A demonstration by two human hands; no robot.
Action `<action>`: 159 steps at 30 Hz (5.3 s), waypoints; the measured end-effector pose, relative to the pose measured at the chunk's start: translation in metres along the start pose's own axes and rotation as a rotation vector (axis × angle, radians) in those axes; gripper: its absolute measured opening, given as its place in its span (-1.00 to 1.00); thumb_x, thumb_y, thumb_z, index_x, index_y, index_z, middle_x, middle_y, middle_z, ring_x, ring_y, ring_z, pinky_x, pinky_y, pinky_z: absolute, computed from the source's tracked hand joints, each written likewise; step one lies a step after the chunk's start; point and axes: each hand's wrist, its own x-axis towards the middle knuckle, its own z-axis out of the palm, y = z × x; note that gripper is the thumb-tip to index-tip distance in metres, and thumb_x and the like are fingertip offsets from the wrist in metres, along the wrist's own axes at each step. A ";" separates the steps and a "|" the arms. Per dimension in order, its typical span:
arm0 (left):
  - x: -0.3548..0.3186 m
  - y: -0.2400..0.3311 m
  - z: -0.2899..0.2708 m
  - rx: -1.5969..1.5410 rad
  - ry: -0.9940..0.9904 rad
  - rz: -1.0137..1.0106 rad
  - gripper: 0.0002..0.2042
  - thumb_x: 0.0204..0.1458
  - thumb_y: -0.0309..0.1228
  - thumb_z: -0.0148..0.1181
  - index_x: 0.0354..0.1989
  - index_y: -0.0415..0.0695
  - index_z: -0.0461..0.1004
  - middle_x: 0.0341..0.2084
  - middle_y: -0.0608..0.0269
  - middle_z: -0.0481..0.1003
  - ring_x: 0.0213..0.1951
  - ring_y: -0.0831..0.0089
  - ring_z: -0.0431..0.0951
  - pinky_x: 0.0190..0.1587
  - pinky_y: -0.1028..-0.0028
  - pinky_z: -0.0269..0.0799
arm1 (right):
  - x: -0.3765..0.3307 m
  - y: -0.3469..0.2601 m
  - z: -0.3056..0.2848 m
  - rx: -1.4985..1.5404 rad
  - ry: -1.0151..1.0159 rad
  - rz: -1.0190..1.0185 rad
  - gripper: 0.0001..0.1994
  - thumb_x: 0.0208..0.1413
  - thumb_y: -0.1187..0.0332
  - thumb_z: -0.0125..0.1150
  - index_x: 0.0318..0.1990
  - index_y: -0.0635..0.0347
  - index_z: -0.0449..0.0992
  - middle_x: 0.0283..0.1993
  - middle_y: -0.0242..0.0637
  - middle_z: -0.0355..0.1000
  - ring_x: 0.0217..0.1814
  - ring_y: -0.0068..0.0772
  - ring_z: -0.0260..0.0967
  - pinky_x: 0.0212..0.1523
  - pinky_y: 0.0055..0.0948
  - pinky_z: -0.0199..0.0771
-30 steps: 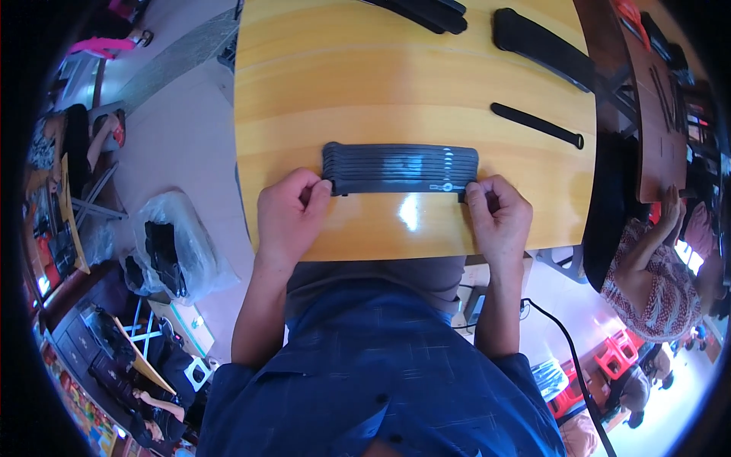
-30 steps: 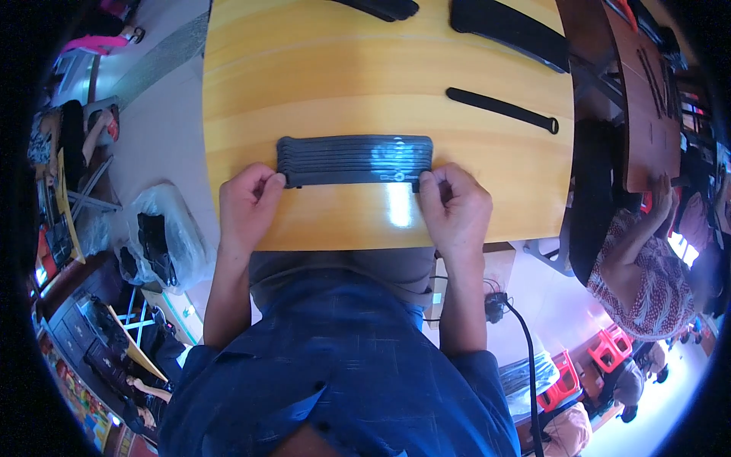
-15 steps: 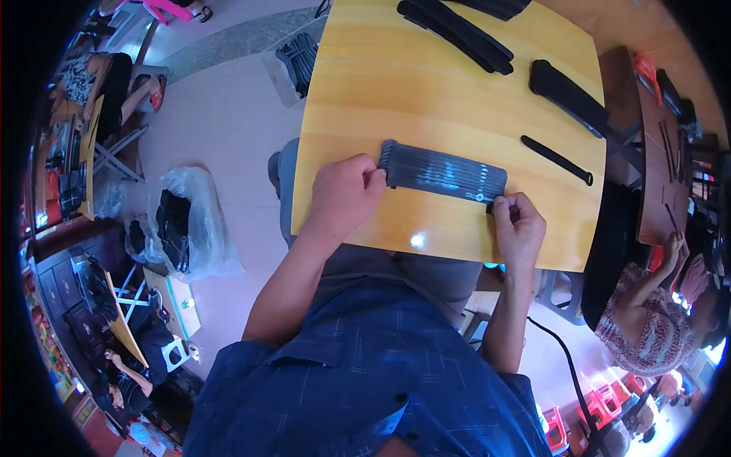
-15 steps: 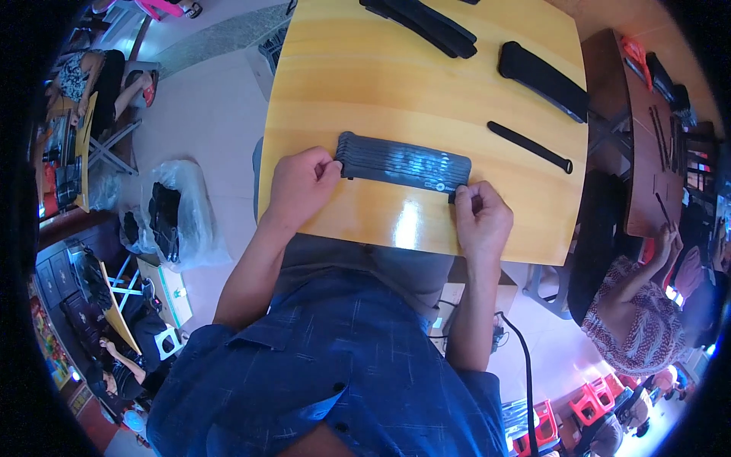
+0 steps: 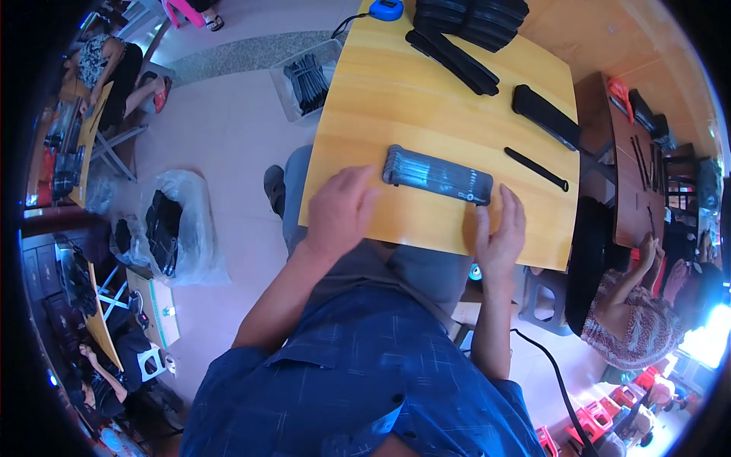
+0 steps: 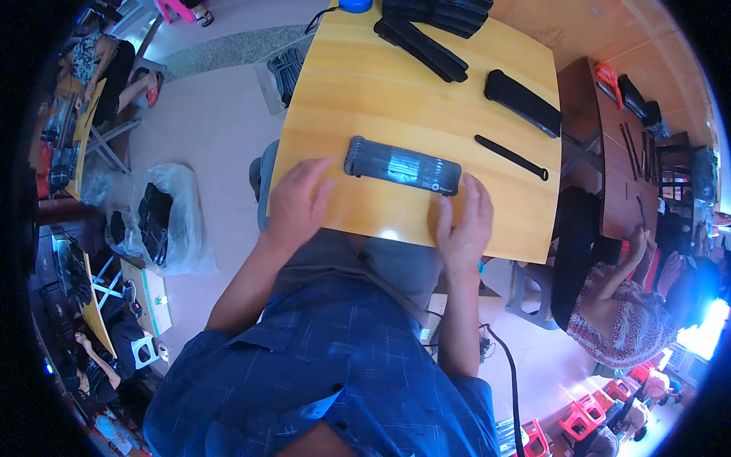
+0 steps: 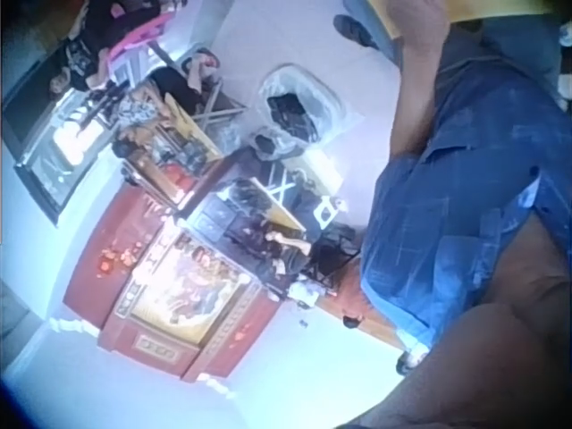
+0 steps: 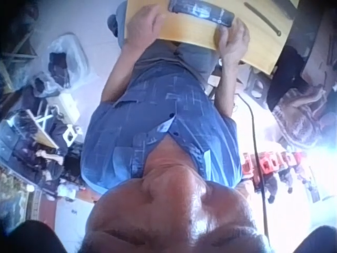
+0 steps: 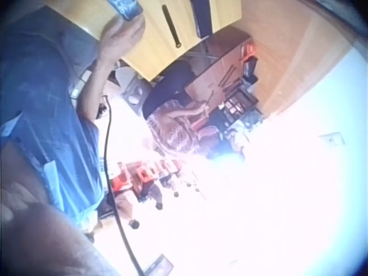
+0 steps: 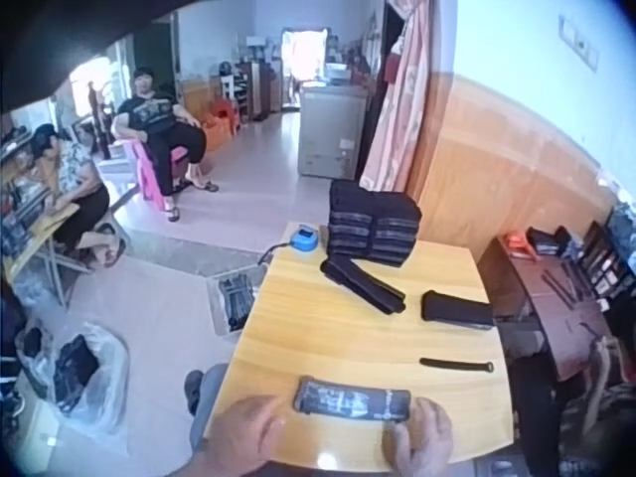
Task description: Attaching multiple black elastic straps onto a plastic component using a pinned assembly jig.
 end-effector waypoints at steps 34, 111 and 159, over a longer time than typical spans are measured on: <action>-0.015 -0.020 0.019 0.307 -0.389 0.150 -0.05 0.16 0.24 0.18 0.55 -0.19 0.09 0.58 0.07 0.03 0.60 0.07 -0.11 0.58 -0.03 -0.25 | -0.020 0.014 0.021 -0.343 -0.453 -0.246 -0.17 0.37 -0.18 0.02 0.59 0.17 0.03 0.70 -0.10 -0.11 0.73 0.10 -0.24 0.57 0.29 -0.13; -0.043 0.023 -0.001 -0.842 -0.549 -0.524 -0.84 0.30 -0.39 0.20 -0.18 -0.25 0.58 -0.48 0.31 0.58 -0.55 0.65 0.50 -0.46 0.61 0.45 | -0.054 -0.012 -0.009 1.131 -0.056 0.523 -0.91 0.41 0.41 0.19 -0.07 0.21 0.47 -0.23 -0.27 0.61 -0.32 -0.56 0.55 -0.25 -0.56 0.61; 0.043 -0.003 0.013 -0.097 -0.397 -0.372 -0.84 0.20 -0.40 0.26 -0.38 -0.22 0.53 -0.62 0.01 0.50 -0.60 0.12 0.51 -0.48 0.26 0.38 | 0.012 0.030 0.001 0.595 -0.271 0.581 -0.85 0.34 0.46 0.29 -0.32 0.28 0.53 -0.49 -0.62 0.35 -0.48 -0.82 0.17 -0.46 -0.69 0.18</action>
